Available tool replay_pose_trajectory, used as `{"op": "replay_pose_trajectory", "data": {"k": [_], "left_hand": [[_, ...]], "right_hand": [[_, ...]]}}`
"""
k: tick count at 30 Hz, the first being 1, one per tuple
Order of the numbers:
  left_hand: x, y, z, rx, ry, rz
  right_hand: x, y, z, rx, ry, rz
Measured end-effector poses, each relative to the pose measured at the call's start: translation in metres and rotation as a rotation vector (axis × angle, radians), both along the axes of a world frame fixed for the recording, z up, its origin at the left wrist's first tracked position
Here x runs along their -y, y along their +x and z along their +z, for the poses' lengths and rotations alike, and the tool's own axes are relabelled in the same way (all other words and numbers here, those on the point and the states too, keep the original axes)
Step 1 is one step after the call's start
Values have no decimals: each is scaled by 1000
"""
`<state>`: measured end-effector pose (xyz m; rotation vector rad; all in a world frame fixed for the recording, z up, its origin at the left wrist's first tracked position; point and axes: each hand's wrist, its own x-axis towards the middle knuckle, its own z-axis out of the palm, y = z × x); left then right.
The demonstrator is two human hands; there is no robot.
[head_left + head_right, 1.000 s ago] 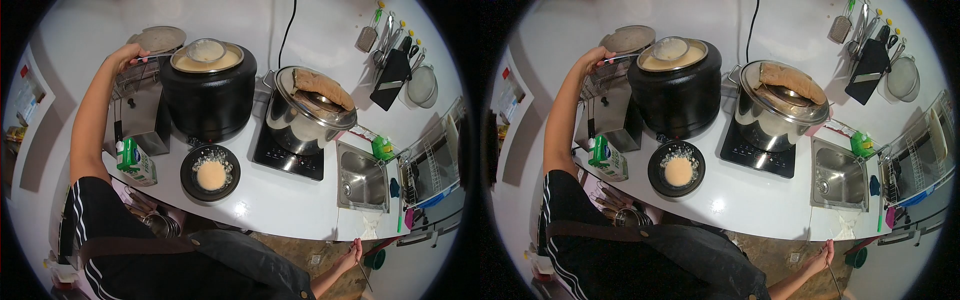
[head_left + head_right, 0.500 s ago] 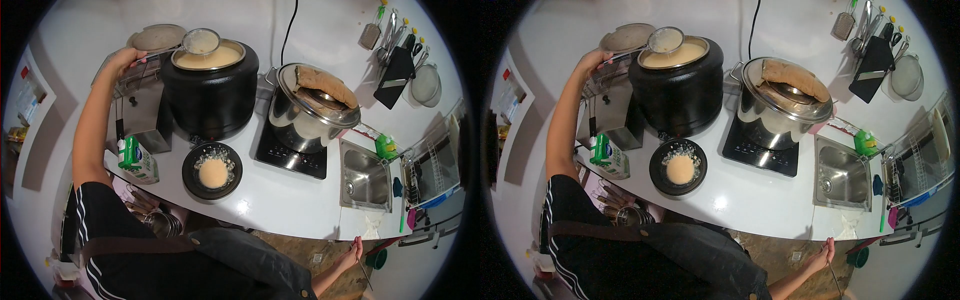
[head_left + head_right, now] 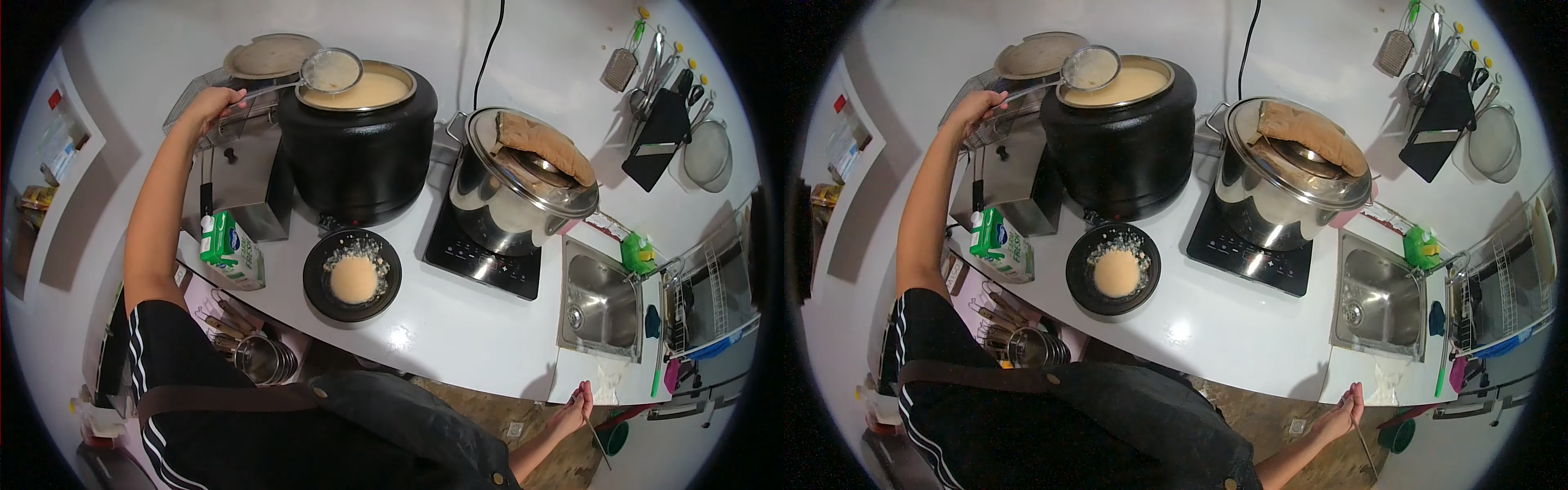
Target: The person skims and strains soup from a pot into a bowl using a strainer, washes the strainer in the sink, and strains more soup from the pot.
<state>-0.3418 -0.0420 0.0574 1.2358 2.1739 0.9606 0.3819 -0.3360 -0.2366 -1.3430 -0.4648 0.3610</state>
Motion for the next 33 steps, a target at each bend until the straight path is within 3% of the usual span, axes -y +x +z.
{"op": "replay_pose_trajectory", "data": {"k": [3, 6, 14, 19, 24, 26, 28, 31, 33], "left_hand": [[2, -4, -3, 72, 103, -77], [10, 3, -1, 18, -9, -13], [49, 23, -21, 418, -35, -121], [106, 53, -28, 385, 116, -168], [176, 89, -64, 134, 145, -117], [202, 90, -103, -42, 201, -157], [227, 111, -138, -404, 198, -60], [251, 125, -199, -374, 246, -63], [260, 132, -225, -570, 385, -102]], "right_hand": [[-1, -1, 2, 21, 19, 5], [-2, 5, -4, 23, 23, 39], [-11, 1, -8, 16, 46, 90], [-18, -6, -4, -2, 11, 115], [-24, -8, 1, -36, 32, 165], [-28, -19, 15, -32, 20, 166], [-35, -29, 28, -10, 23, 174], [-49, -28, 30, 4, 49, 242], [-62, -24, 27, 20, 75, 301]]}}
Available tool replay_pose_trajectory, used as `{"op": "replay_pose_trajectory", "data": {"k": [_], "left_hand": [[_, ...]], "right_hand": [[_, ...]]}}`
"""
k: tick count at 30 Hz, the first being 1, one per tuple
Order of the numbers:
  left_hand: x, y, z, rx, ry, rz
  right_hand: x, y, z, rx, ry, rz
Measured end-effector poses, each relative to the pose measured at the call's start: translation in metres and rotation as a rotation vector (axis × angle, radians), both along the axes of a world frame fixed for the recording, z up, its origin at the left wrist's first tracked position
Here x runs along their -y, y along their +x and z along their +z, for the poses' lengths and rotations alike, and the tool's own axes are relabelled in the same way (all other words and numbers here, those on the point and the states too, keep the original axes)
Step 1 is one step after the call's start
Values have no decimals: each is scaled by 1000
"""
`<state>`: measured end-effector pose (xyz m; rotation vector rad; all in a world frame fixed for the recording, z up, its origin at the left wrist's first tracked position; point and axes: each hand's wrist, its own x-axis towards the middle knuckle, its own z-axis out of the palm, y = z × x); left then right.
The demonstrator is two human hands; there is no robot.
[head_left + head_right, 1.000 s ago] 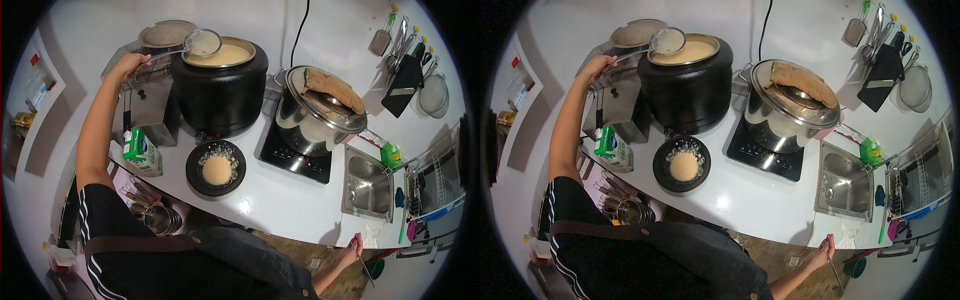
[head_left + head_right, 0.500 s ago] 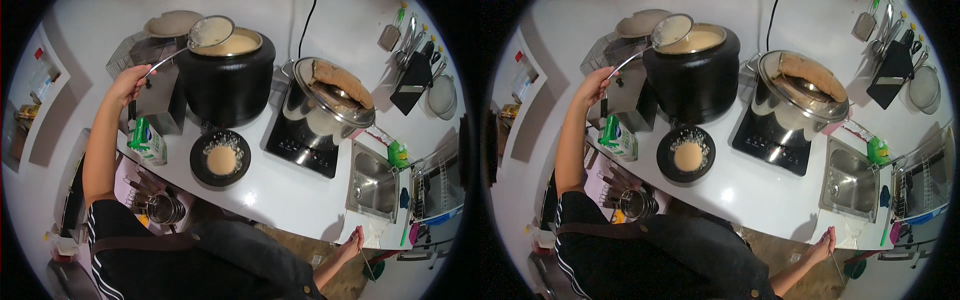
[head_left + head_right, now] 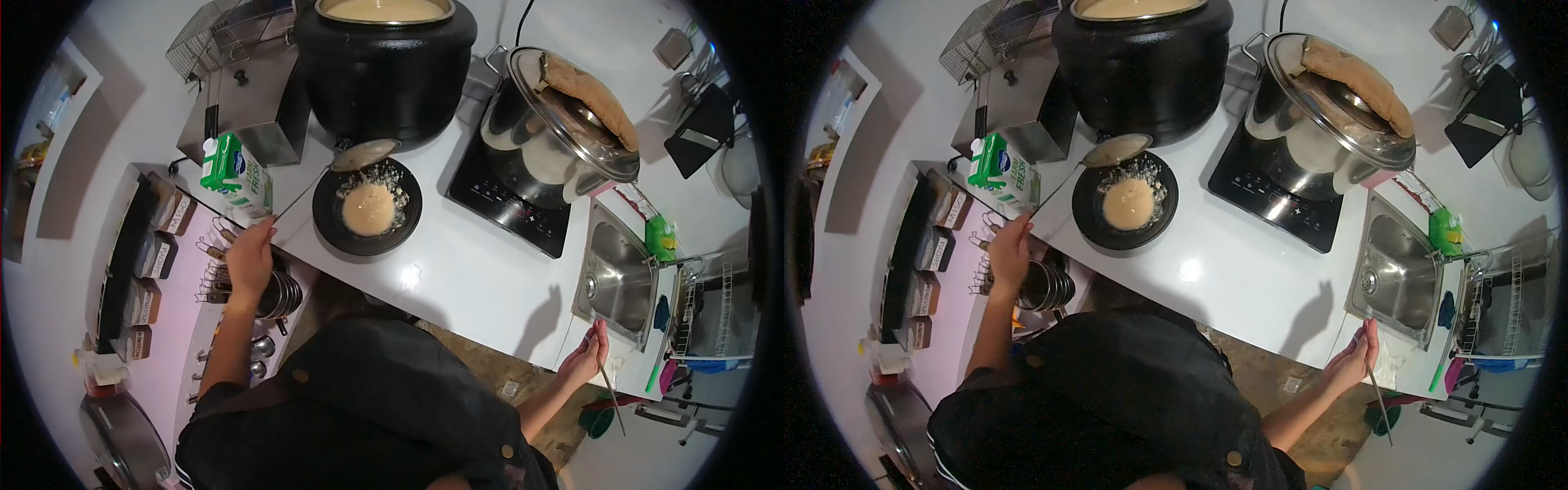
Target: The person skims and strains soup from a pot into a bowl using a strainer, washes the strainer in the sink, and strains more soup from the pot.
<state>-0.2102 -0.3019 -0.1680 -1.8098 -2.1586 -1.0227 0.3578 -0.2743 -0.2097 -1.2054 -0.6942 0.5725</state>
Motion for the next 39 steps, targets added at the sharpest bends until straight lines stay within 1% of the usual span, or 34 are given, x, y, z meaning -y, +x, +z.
{"op": "replay_pose_trajectory", "data": {"k": [2, 5, 7, 8, 9, 10, 11, 13, 16, 20, 23, 25, 26, 28, 29, 31, 32, 34, 35, 36, 37, 38, 39], "left_hand": [[4, 2, -14, -23, -15, 8], [8, 3, -25, -76, -13, 14], [11, 3, -29, -152, 96, -12], [12, 2, -32, -146, 96, -8], [14, 0, -35, -199, 87, -14], [16, -2, -40, -251, 77, -20], [18, -3, -45, -247, 75, -12], [19, -6, -54, -296, 4, 13], [20, -1, -55, -256, 69, -6], [17, -3, -59, -252, 60, -25], [12, -2, -66, -186, 90, -30], [8, 0, -72, 345, 160, 9], [5, -2, -69, 341, 166, 5], [1, -7, -57, 1101, -13, -85], [-2, -9, -47, 1096, -5, -90], [-9, -13, -18, 1476, -48, -249], [-17, -14, 5, 1480, -27, -219], [-44, -25, 47, 1354, 222, -162], [-56, -35, 80, 1205, 180, -251], [-74, -52, 98, 934, 158, -275], [-93, -57, 123, 922, 151, -197], [-114, -66, 144, 754, 136, -172], [-139, -75, 161, 473, 190, -151]], "right_hand": [[-12, -2, -1, 28, 61, 84], [-24, -9, 4, 59, 40, 108], [-29, -18, 7, 78, 20, 87], [-31, -22, 9, 49, 18, 82], [-32, -26, 10, 19, 15, 77], [-32, -28, 9, 16, 1, 86], [-33, -31, 10, 21, 0, 93], [-34, -37, 11, -13, -12, 73], [-35, -36, 10, 21, -3, 87], [-36, -25, 1, 58, -6, 138], [-36, -24, 0, 68, 32, 148], [-33, -25, 0, 63, 20, 126], [-33, -27, -1, 57, 9, 109], [-28, -28, -1, 54, 1, 103], [-27, -29, -1, 56, -12, 99], [-26, -33, 2, 30, -10, 60], [-26, -33, 2, 9, -16, 20], [-25, -30, 0, -12, 1, 22], [-25, -29, 0, -27, 6, 31], [-26, -28, 1, -25, 16, 29], [-27, -28, 2, -22, 20, 29], [-29, -28, 3, -19, 25, 29], [-29, -28, 4, -18, 35, 28]]}}
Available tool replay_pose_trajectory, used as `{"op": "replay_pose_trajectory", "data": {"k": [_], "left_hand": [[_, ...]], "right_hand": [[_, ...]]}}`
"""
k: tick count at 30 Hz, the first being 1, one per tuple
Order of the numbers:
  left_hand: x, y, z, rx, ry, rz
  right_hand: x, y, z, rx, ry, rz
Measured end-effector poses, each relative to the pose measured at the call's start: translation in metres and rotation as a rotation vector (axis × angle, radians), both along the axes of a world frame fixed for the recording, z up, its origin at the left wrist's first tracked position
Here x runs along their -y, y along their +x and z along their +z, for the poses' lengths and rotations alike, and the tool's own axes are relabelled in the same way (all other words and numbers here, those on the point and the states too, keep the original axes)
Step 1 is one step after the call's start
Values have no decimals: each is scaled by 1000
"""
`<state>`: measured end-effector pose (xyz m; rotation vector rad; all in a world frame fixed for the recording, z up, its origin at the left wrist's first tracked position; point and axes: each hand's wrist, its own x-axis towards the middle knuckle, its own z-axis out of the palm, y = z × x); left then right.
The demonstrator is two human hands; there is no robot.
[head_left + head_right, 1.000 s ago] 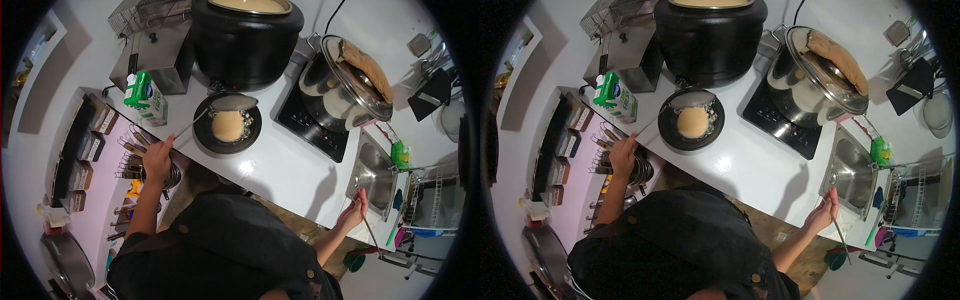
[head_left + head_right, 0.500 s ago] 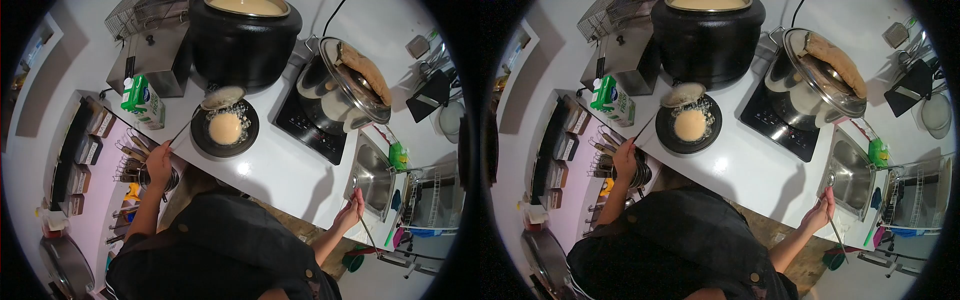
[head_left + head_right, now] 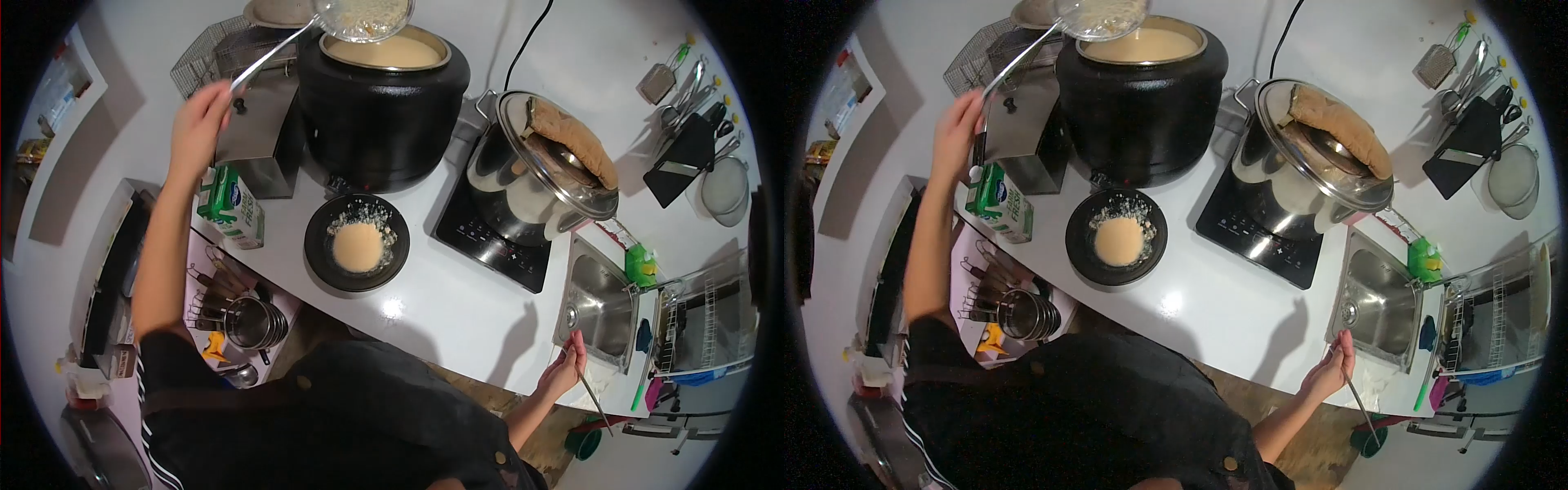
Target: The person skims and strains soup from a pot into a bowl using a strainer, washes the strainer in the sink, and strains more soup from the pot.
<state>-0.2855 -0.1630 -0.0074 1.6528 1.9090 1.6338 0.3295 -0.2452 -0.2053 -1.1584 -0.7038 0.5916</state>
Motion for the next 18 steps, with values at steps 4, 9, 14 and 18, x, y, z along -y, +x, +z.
{"op": "replay_pose_trajectory", "data": {"k": [4, 9, 14, 18], "left_hand": [[-90, -3, 38, -652, 291, 231], [-148, 8, 65, -1170, 170, 205], [-174, 29, 86, -1334, 89, 167], [-192, 50, 99, -1456, 38, 107]], "right_hand": [[3, 4, 1, 1, 40, -36], [23, 18, -8, 9, 48, -142], [42, 24, -8, 16, 1, -203], [42, 16, -4, 19, -19, -244]]}}
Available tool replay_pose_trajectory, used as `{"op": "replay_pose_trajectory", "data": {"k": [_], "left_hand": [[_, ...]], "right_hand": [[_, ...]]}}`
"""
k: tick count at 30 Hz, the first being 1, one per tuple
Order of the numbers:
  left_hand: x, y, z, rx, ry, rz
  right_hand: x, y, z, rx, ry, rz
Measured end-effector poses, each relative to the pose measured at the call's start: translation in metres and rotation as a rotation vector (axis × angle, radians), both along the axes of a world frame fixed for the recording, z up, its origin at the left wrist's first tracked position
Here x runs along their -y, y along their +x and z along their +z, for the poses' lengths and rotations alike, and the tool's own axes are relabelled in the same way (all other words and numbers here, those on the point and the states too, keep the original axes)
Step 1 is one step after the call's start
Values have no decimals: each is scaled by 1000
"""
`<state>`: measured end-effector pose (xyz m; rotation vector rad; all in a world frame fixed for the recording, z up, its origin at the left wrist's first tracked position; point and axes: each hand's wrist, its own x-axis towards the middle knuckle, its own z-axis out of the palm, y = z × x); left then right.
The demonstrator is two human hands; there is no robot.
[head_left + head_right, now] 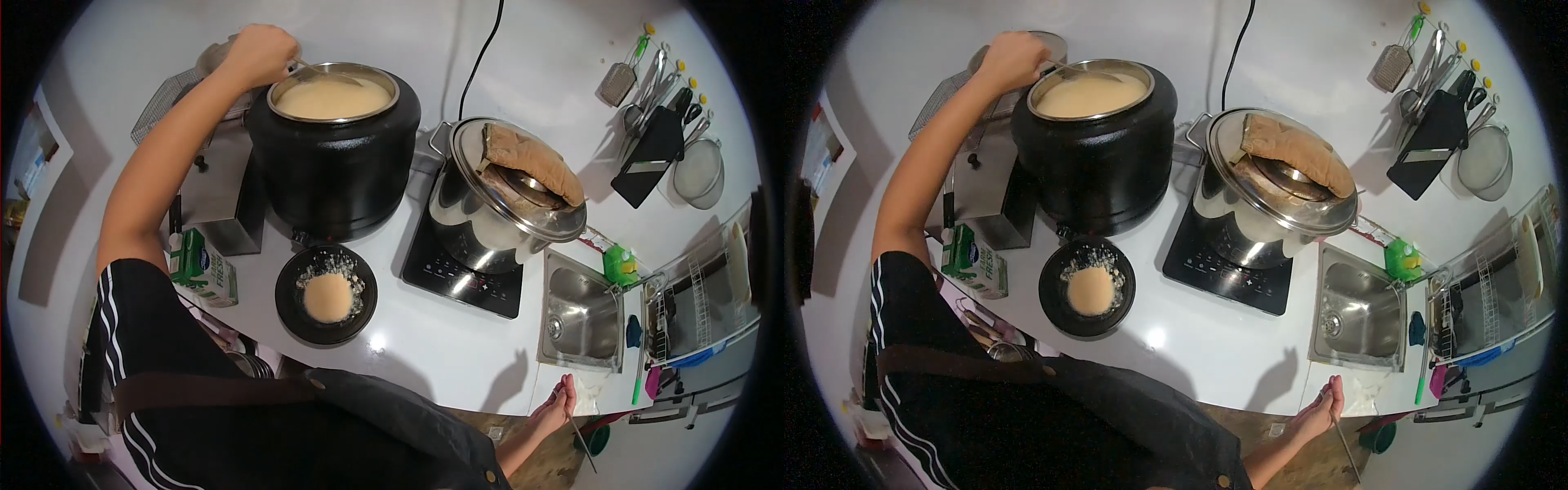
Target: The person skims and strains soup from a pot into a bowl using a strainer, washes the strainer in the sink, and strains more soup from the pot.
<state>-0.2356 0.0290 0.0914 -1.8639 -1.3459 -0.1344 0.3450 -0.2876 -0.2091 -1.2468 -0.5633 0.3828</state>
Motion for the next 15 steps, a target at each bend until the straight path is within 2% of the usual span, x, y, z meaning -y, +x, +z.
{"op": "replay_pose_trajectory", "data": {"k": [3, 10, 15], "left_hand": [[-22, 8, 2, -121, -97, -47], [-67, 21, -7, -213, -188, -104], [-80, 39, -17, -349, -344, 24]], "right_hand": [[-1, -4, -2, 8, 1, 5], [5, -9, -2, -5, -36, -76], [12, -5, -5, 2, -8, -101]]}}
